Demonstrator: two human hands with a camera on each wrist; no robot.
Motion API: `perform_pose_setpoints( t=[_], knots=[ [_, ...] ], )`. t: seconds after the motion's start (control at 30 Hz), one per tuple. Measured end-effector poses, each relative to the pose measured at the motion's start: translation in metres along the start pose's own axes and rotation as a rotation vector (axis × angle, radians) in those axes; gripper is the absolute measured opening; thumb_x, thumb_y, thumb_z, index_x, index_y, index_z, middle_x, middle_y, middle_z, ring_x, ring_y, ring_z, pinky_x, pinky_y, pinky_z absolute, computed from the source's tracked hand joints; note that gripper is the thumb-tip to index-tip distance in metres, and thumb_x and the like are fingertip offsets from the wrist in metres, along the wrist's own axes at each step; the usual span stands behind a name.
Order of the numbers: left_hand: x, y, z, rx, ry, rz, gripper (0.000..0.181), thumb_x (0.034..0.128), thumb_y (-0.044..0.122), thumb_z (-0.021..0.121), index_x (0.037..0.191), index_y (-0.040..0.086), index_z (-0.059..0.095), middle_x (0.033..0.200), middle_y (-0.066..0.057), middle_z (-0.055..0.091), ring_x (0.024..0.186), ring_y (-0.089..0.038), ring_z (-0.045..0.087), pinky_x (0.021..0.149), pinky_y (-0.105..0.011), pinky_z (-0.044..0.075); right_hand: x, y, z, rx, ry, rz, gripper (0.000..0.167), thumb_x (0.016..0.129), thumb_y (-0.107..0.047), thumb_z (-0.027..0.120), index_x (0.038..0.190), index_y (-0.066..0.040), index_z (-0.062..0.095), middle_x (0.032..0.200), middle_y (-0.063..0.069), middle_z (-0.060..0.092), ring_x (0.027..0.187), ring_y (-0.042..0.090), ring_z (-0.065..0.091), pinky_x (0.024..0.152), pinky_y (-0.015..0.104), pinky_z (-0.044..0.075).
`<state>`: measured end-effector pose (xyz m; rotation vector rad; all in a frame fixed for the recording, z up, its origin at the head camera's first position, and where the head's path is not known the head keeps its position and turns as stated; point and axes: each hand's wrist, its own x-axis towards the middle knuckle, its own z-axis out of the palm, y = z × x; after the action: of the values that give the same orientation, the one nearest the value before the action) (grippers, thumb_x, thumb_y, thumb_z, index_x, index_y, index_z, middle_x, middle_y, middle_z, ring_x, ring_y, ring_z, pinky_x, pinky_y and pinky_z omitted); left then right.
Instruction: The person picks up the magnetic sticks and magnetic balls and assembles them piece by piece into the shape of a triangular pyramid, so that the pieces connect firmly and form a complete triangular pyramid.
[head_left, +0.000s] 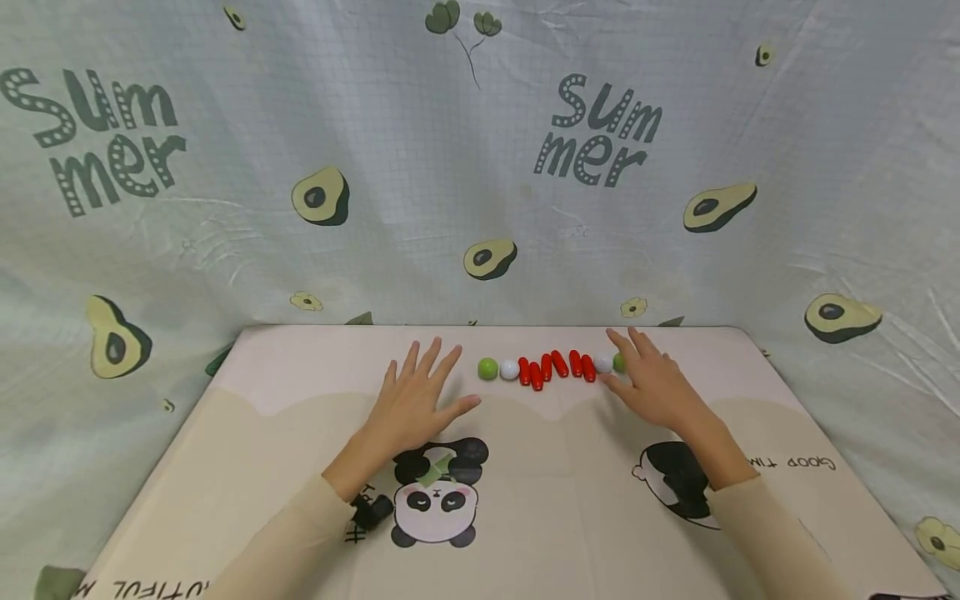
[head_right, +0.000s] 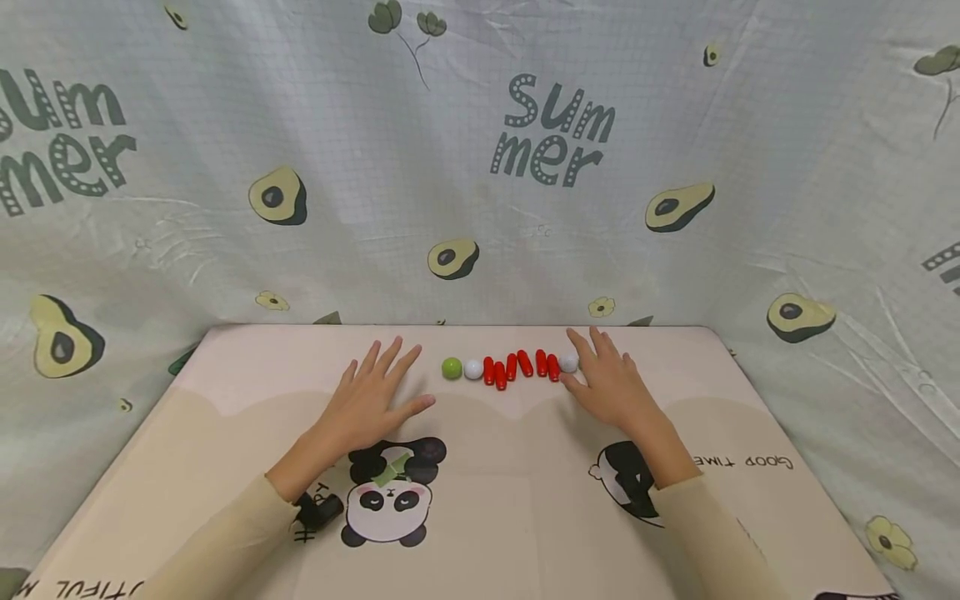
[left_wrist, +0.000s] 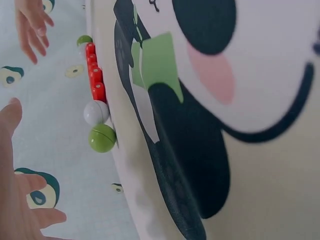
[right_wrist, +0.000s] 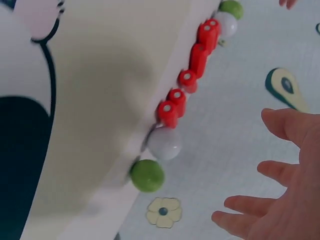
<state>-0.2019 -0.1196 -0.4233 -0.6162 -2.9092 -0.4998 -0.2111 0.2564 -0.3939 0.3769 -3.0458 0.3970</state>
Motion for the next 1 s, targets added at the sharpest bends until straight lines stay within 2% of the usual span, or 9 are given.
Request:
perform_pose_setpoints(
  t=[0.27,0.37,0.5,0.67,0.83,1.0],
  knots=[
    [0.015,-0.004,0.004,-0.049,-0.023,0.01,0.085,0.0972,0.069,0.051,0.164,0.022,0.029,0.172,-0.016,0.022,0.157,-0.048,0.019,0.12,-0.074,0.024,0.011,0.02,0.001,0.061,-0.02,0.047,0.071,0.103,-0.03,0.058,0.161,-0.003,0.027,0.164,0.036,0.022,0.147,0.059,0.03,0.109,0.079,0.032],
    [0.022,-0.007,0.008,-0.073,-0.014,0.038,0.082,0.0987,0.064,0.053,0.163,0.019,0.031,0.17,-0.018,0.025,0.156,-0.048,0.025,0.119,-0.072,0.029,0.015,0.028,0.004,0.076,-0.031,0.044,0.069,0.103,-0.026,0.057,0.16,0.0,0.029,0.163,0.037,0.023,0.146,0.06,0.03,0.111,0.078,0.032],
    [0.033,-0.007,0.013,-0.15,0.007,0.082,0.078,0.1003,0.057,0.057,0.162,0.015,0.034,0.168,-0.019,0.031,0.154,-0.043,0.033,0.121,-0.064,0.033,0.024,0.037,0.008,0.1,-0.052,0.064,0.07,0.101,-0.022,0.058,0.159,0.004,0.028,0.161,0.039,0.025,0.146,0.059,0.03,0.114,0.075,0.031],
    [0.05,-0.001,0.021,-0.199,0.015,0.109,0.074,0.1009,0.051,0.061,0.161,0.015,0.036,0.165,-0.017,0.037,0.152,-0.037,0.039,0.123,-0.056,0.035,0.034,0.049,0.014,0.126,-0.067,0.099,0.071,0.099,-0.018,0.06,0.157,0.007,0.028,0.157,0.04,0.031,0.143,0.059,0.035,0.115,0.073,0.033],
    [0.064,0.011,0.026,-0.175,0.018,0.148,0.072,0.0997,0.046,0.065,0.158,0.013,0.04,0.16,-0.017,0.045,0.148,-0.037,0.044,0.122,-0.054,0.037,0.043,0.054,0.019,0.156,-0.073,0.106,0.068,0.098,-0.016,0.06,0.155,0.01,0.031,0.143,0.041,0.046,0.126,0.054,0.051,0.109,0.071,0.041],
    [0.079,0.023,0.028,-0.136,-0.016,0.18,0.073,0.0969,0.045,0.069,0.157,0.012,0.043,0.156,-0.015,0.051,0.145,-0.035,0.047,0.121,-0.054,0.039,0.048,0.057,0.023,0.162,-0.076,0.114,0.063,0.096,-0.014,0.061,0.15,0.011,0.039,0.133,0.038,0.055,0.117,0.049,0.056,0.104,0.067,0.046]
  ],
)
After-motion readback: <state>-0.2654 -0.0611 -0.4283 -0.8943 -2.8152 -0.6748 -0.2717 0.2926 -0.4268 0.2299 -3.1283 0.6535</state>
